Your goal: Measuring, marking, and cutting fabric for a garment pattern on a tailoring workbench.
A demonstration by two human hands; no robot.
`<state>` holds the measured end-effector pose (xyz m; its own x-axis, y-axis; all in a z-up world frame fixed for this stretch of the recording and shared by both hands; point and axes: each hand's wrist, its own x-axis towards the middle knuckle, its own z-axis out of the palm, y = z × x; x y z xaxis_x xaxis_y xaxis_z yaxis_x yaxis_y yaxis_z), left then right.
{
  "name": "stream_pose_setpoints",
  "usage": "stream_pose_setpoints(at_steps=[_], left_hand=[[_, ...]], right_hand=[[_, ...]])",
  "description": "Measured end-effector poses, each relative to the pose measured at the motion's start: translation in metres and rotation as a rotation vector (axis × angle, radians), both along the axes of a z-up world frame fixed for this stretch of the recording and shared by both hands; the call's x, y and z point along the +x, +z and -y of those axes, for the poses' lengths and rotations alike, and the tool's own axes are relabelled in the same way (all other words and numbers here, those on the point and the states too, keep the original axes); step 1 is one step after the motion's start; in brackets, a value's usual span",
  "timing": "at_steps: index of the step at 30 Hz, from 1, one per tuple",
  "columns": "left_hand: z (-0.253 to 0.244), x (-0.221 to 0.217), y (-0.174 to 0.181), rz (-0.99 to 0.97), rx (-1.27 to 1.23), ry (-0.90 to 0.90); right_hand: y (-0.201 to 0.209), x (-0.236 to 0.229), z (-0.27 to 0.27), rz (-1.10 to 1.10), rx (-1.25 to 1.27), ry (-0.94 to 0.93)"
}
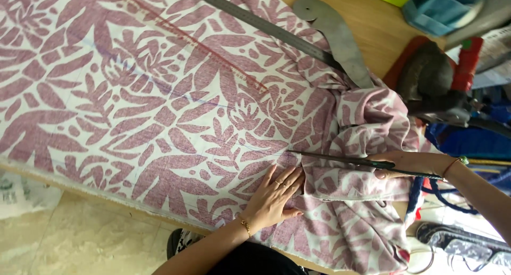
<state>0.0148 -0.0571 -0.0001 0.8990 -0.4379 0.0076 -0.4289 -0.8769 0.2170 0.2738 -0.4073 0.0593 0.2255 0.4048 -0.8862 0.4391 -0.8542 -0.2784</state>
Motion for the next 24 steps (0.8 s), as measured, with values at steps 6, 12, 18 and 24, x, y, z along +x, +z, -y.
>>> stream_pose_setpoints(at_steps=[6,12,18,24], left_hand=[[0.0,-0.001,0.0,0.01,-0.028,0.015],[0.001,0.001,0.001,-0.029,0.048,-0.007],[0.003,0.001,-0.009,-0.087,0.071,-0.023],[0.004,0.0,-0.011,-0.046,0.052,-0.004]], right_hand=[[-0.019,0.02,0.001,-0.031,-0.003,0.063],[-0.027,0.025,-0.003,-0.049,-0.033,0.036],[-0.022,0.025,-0.01,-0.046,-0.032,0.026],[-0.021,0.023,-0.014,-0.017,-0.062,0.019]])
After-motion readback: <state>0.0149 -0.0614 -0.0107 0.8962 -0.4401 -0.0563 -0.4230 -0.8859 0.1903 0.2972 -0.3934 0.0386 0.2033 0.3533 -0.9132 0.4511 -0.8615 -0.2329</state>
